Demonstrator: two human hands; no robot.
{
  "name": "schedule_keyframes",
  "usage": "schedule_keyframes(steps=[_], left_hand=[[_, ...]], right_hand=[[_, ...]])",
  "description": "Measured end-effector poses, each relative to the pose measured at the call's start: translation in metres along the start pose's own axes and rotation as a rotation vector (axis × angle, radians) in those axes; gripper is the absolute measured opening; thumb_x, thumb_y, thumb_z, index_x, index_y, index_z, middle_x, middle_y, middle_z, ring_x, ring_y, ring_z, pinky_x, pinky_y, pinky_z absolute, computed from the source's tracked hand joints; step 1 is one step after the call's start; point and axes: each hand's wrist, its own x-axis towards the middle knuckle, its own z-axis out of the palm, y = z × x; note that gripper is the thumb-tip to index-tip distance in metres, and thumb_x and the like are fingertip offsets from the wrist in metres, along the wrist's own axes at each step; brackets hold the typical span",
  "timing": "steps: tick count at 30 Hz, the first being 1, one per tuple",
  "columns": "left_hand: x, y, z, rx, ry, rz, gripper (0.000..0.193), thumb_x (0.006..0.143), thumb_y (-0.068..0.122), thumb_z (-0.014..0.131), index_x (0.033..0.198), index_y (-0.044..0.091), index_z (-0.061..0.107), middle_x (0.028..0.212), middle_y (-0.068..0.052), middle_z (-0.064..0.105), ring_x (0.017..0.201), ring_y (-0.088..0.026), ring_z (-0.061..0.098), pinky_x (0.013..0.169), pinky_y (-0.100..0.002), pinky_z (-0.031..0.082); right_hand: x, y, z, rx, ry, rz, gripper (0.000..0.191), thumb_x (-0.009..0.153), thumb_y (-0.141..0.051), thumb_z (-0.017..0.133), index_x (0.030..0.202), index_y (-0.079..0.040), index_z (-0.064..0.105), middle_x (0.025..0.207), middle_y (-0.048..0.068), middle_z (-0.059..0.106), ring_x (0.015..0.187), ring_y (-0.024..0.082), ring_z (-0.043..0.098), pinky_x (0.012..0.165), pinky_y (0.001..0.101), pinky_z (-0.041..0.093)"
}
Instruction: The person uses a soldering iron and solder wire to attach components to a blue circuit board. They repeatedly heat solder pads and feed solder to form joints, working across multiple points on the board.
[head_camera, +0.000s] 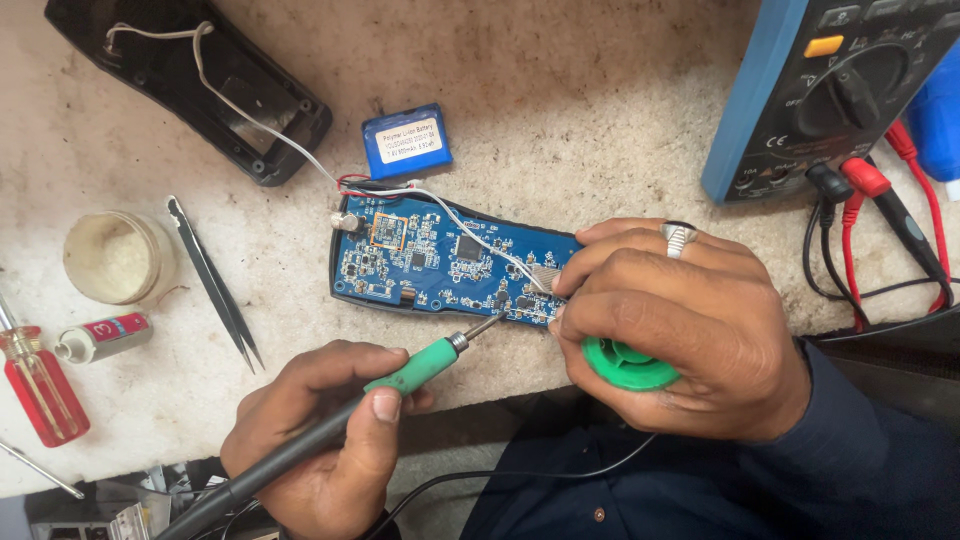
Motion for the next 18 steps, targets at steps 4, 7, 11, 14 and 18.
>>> schedule_keyframes(steps=[4, 7, 11, 14, 18], left_hand=[[0.0004, 0.0008, -0.0002, 0.023, -0.005, 0.006, 0.018, 0.092, 0.003, 0.067, 0.106, -0.008, 0.069, 0.089, -0.019, 0.077, 0.078, -0.021, 0.080, 0.072, -0.029, 0.064], [0.0009, 0.0006, -0.0002, 0.028, -0.010, 0.001, 0.018, 0.092, 0.003, 0.067, 0.106, -0.008, 0.068, 0.089, -0.019, 0.077, 0.078, -0.021, 0.080, 0.072, -0.029, 0.064], [0.0012, 0.0004, -0.0009, 0.038, -0.021, -0.004, 0.019, 0.092, 0.003, 0.067, 0.107, -0.008, 0.068, 0.090, -0.019, 0.077, 0.079, -0.021, 0.080, 0.072, -0.029, 0.064], [0.0007, 0.0001, 0.0008, 0.051, -0.001, -0.005, 0.018, 0.093, 0.003, 0.067, 0.107, -0.008, 0.068, 0.089, -0.019, 0.077, 0.078, -0.021, 0.081, 0.071, -0.029, 0.065], [0.0006, 0.0004, 0.0019, 0.066, 0.010, 0.008, 0.017, 0.093, 0.003, 0.067, 0.106, -0.008, 0.069, 0.089, -0.018, 0.077, 0.077, -0.020, 0.080, 0.070, -0.028, 0.064]], right_hand=[[-0.0009, 0.0005, 0.0007, 0.009, 0.007, 0.001, 0.024, 0.072, -0.001, 0.084, 0.086, -0.005, 0.065, 0.082, 0.010, 0.070, 0.087, 0.024, 0.074, 0.085, 0.0418, 0.061], [-0.0018, 0.0003, 0.0010, 0.003, 0.013, 0.003, 0.024, 0.072, -0.001, 0.084, 0.086, -0.005, 0.065, 0.083, 0.011, 0.070, 0.087, 0.023, 0.074, 0.085, 0.0421, 0.061], [-0.0021, 0.0007, 0.0022, 0.007, 0.020, 0.005, 0.024, 0.072, -0.001, 0.084, 0.086, -0.005, 0.065, 0.083, 0.010, 0.070, 0.088, 0.023, 0.075, 0.087, 0.0427, 0.061], [-0.0022, 0.0008, 0.0026, 0.004, 0.022, 0.002, 0.024, 0.072, -0.001, 0.084, 0.086, -0.005, 0.065, 0.083, 0.010, 0.070, 0.087, 0.023, 0.074, 0.086, 0.0423, 0.061], [-0.0026, 0.0010, 0.0025, 0.007, 0.023, 0.006, 0.024, 0.072, -0.001, 0.084, 0.087, -0.005, 0.065, 0.082, 0.010, 0.069, 0.087, 0.024, 0.074, 0.085, 0.0419, 0.061]])
